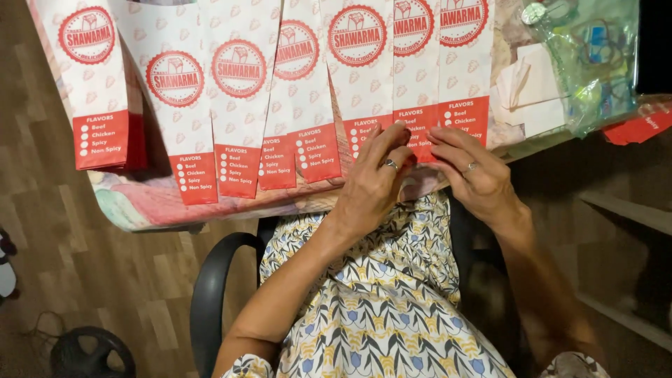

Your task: Applying glue to the edges of paper shawarma bags and folding them to complete the assembly.

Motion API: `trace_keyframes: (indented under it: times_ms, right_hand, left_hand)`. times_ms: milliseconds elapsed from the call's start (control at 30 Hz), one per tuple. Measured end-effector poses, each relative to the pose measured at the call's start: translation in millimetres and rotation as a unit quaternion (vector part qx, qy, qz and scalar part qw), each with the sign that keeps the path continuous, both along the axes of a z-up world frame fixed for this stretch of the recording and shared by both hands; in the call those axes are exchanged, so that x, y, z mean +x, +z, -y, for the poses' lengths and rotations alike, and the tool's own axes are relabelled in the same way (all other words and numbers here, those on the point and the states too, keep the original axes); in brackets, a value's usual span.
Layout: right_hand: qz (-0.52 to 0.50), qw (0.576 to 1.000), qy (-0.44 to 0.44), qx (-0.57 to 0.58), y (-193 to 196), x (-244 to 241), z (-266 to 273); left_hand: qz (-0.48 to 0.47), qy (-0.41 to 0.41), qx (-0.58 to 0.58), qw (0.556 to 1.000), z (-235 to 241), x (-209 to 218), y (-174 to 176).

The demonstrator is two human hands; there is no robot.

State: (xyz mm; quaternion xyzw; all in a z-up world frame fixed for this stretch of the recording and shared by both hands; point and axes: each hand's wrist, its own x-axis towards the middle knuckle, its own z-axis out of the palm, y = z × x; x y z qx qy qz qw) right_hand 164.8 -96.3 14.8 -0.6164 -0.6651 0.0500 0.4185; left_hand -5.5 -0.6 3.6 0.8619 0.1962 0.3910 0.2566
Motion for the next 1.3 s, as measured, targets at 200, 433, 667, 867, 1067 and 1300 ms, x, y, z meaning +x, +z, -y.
trace_keyframes:
  times_ms: [200, 433, 667, 867, 1067, 1300]
  right_hand:
    - [-0.002, 0.999, 0.021, 0.037, 1, 2, 1]
    - [-0.022, 0.998, 0.033, 0.048, -9, 5, 3]
    - [-0.082, 0.996, -0.029, 0.031, -2, -8, 0]
    - [-0.111, 0.992, -0.055, 0.026, 9, -12, -5]
    - [-0.134, 0.989, -0.057, 0.018, 16, -12, -10]
    - [-0.054, 0.991, -0.103, 0.061, 14, -30, -20]
  left_hand:
    - [-0.015, -0.004, 0.026, 1.000, 0, -4, -2]
    - [-0.034, -0.005, 0.091, 0.995, 4, -6, -2]
    - [-0.069, 0.018, 0.101, 0.992, 1, 3, -5]
    - [-0.097, 0.028, -0.065, 0.993, 3, 5, 2]
    - [-0.074, 0.030, -0.185, 0.980, -4, 9, 4]
    - [-0.065, 0.022, -0.205, 0.976, -8, 8, 8]
